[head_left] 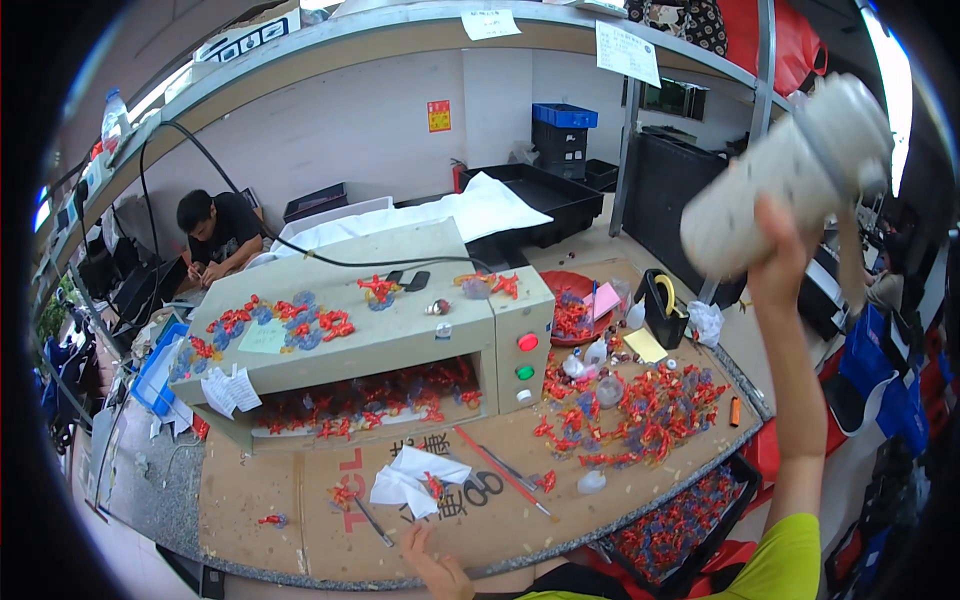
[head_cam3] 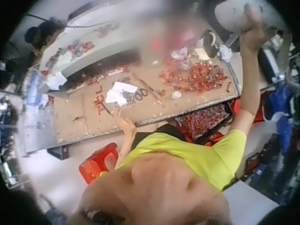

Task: The person applies glue from a glue bottle to small red plastic components, then assembles them by hand.

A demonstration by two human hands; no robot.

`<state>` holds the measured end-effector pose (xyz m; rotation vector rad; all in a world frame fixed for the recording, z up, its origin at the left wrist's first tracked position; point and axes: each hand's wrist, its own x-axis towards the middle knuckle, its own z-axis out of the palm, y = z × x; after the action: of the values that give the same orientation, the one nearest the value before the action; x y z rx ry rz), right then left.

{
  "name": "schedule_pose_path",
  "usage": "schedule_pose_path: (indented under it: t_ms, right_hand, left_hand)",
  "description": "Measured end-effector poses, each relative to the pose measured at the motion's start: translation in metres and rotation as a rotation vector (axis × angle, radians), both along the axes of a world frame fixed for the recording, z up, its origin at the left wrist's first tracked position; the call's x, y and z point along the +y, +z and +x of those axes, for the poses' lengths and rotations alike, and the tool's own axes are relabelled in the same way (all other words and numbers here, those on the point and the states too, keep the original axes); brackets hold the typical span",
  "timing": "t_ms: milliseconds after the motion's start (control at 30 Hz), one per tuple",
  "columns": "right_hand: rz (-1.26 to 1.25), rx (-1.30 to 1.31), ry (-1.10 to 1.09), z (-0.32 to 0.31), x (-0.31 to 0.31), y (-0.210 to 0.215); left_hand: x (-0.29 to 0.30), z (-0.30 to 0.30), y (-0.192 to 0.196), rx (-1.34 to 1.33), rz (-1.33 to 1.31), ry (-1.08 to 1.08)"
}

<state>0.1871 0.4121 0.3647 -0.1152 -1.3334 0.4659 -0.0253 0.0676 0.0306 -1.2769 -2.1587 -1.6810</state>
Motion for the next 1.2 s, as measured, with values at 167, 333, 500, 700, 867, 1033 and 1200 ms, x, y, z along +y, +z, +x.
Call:
schedule_pose_path:
  t_ms: [167, 333, 500, 700, 867, 1033, 1200]
  right_hand:
    - [0.416, 0.055, -0.366, -0.027, 0.137, 0.192]
    - [0.294, 0.149, -0.394, -0.09, 0.195, 0.264]
    - [0.25, 0.024, -0.437, -0.093, 0.296, 0.287]
    - [-0.202, -0.498, -0.484, -0.078, 0.347, 0.296]
    - [-0.243, -0.479, -0.45, -0.083, 0.298, 0.259]
    - [-0.118, -0.485, -0.643, -0.055, 0.321, 0.255]
    - [0.061, -0.533, -0.57, -0.123, 0.31, 0.236]
  left_hand:
    - [-0.001, 0.001, -0.021, 0.146, -0.437, 0.293]
    - [-0.006, -0.006, -0.027, 0.134, -0.473, 0.287]
    - [-0.005, -0.008, -0.024, 0.084, -0.544, 0.27]
    - [0.018, -0.011, -0.025, 0.076, -0.563, 0.252]
    - [0.024, -0.007, -0.02, 0.11, -0.584, 0.293]
    - [0.022, -0.005, -0.02, 0.04, -0.634, 0.329]
    - [0.003, -0.008, -0.036, 0.178, -0.546, 0.327]
